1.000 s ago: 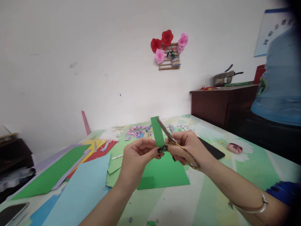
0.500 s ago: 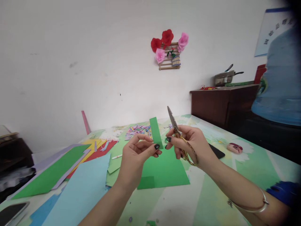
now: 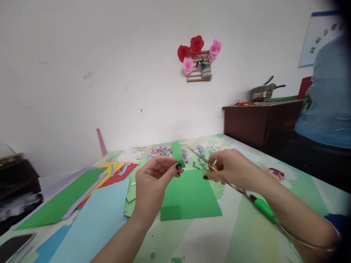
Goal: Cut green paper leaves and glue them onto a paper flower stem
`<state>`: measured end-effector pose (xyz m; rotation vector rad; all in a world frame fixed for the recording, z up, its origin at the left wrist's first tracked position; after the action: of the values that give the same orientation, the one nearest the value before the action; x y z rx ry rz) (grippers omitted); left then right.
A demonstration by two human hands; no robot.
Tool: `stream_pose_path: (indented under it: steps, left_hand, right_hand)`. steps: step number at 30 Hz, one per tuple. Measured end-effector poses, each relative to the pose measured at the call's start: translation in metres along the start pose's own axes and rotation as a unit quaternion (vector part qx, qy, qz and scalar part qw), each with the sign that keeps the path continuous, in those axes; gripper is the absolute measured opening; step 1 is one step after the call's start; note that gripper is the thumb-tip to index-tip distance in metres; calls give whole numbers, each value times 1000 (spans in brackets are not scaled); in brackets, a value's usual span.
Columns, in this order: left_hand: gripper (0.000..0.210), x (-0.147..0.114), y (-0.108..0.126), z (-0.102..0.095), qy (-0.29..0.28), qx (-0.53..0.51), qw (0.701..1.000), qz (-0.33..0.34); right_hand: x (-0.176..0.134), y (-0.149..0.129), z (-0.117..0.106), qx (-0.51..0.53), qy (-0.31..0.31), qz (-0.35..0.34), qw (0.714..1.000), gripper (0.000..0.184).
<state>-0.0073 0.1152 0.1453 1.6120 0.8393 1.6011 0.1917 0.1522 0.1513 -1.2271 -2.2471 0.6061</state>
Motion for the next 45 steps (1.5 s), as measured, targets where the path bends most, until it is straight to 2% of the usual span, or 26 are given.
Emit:
stream_pose_path:
  steps: [2,4,6,7,8,10,12,14,15,18,21,23,24,26,29,34,40,45]
  left_hand:
    - [10,-1,6,-3,26,22,999,25]
    - [11,-2,10,-5,43,36,997,43]
    - [11,-3,11,-5,48,42,996,58]
    - [11,-3,11,-5,47,42,996,63]
    - [12,-4,11,-4,44,42,996,69]
    - [13,-4,11,-3,39,41,996,75]
    - [15,-5,10,-2,34,40,996,75]
    - [16,-6,11,-2,33,40,996,75]
    - [17,-6,11,-2,32,41,996,75]
    - [22,-8,13,-1,29,37,996,81]
    - [30,-8,15,2,20,25,996,81]
    - [31,-8,13,4,12,16,997,70]
    - [30,-8,12,5,7,13,998,61]
    - [28,-8,9,8,-5,8,999,40]
    - [29,-8,7,12,-19,0,1000,22]
    - [33,-10,5,14,-17,-20,1000,12]
    - [35,-8,3,15,-16,-40,999,-11]
    - [33,-9,2,16,-23,-50,998,-26]
  right_hand:
    - [0,9,12,-112,-70,-6,991,32]
    - [0,13,39,-197,-177,-38,964,38]
    - [-4,13,73,-289,-291,-62,910,35]
    - [-8,12,90,-332,-352,-64,873,32]
    - [-11,10,105,-367,-391,-68,841,27]
    - [-15,2,124,-384,-402,-83,827,21]
    - [-18,-4,134,-382,-387,-94,834,34]
    - [-18,-8,135,-342,-352,-104,865,48]
    - [-17,-9,131,-312,-327,-109,885,50]
    - [-8,-15,108,-232,-215,-122,941,30]
    - [2,-23,79,-169,-119,-115,972,22]
    - [5,-30,56,-55,-27,-133,989,19]
    - [3,-32,46,19,17,-150,988,17]
    - [-1,-35,32,161,73,-185,967,14]
    - [-7,-36,28,254,90,-210,940,14]
    - [-15,-39,26,238,149,-246,928,23]
    - [-25,-45,22,167,220,-310,910,10]
    - [-26,-46,23,144,237,-302,912,9]
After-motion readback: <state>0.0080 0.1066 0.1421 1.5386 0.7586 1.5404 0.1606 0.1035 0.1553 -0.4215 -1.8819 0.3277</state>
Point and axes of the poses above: each hand's wrist, its own x-axis towards the middle knuckle, its own z-axis out of the palm, y = z × x, the point moved 6 cm from there along x, towards the middle knuckle, and after that the axes turned 11 degrees about -y, right-handed, at the moved point
